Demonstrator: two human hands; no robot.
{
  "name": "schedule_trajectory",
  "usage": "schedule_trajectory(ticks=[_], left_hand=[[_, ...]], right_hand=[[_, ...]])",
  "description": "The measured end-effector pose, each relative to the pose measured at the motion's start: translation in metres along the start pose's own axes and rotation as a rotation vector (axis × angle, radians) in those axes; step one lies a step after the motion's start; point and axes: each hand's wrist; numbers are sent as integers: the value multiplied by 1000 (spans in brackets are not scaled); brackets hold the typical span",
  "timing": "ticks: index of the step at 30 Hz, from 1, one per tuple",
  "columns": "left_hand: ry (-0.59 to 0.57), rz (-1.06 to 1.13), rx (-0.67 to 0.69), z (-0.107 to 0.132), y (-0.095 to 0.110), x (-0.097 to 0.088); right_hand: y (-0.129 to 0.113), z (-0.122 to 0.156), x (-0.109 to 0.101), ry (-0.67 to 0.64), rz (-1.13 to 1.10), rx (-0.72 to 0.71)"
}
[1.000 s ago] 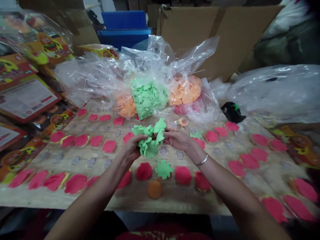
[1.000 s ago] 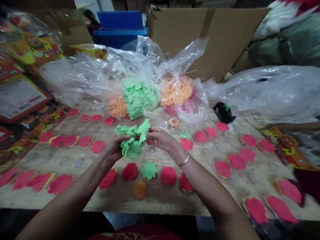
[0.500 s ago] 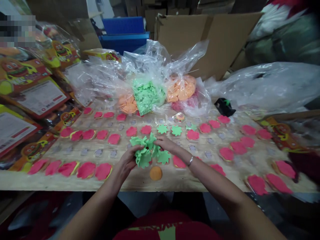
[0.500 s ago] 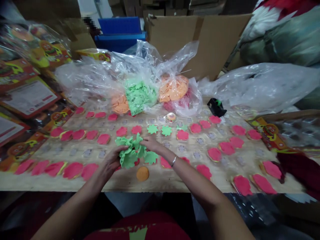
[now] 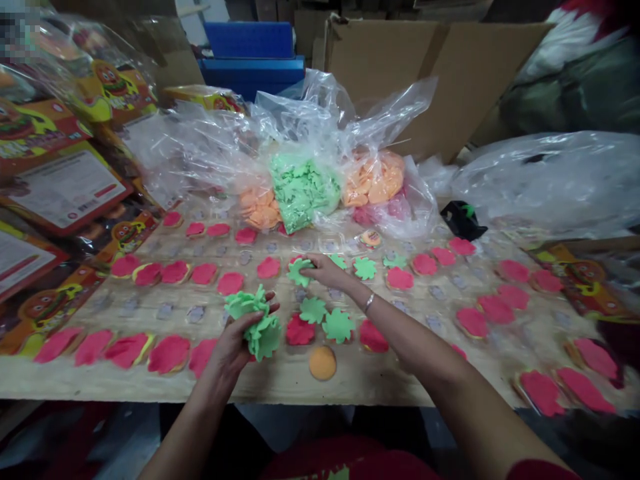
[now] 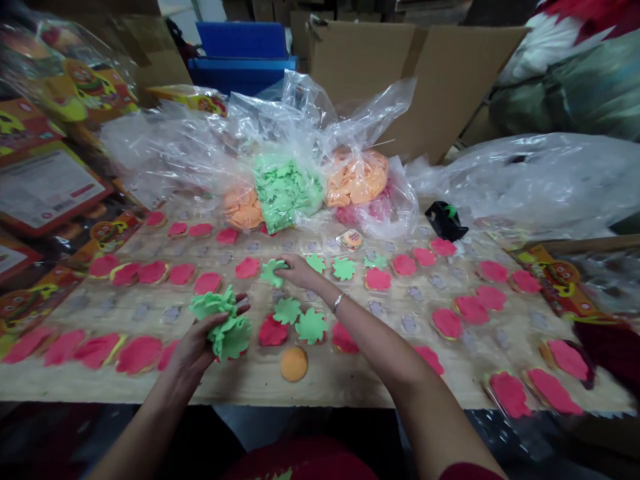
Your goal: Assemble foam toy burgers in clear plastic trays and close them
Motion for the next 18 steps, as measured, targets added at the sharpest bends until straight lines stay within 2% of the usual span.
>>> schedule_trajectory(ticks=[4, 7, 10, 14, 15, 18], left_hand=[[82, 27, -13, 0, 4, -19], [106, 44, -32, -2, 4, -23], [107, 67, -50, -5, 4, -23], [109, 103, -51, -9, 5, -24], [114, 116, -57, -10, 6, -24], [120, 161, -85, -13, 9, -25]], right_hand=[[3, -36, -5, 15, 360, 150], [7, -48, 1, 55, 479, 217], [3, -46, 9, 84, 566, 222], [-15, -21, 11, 175, 804, 69], [-20, -11, 10, 116, 809, 42], [-28, 21, 4, -271, 622, 41]])
Point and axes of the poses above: each hand's wrist, its own z-axis away from the middle knuckle, its own x-axis out of the palm, y = z × x, and after that the axes turned 14 degrees about -z, right-handed
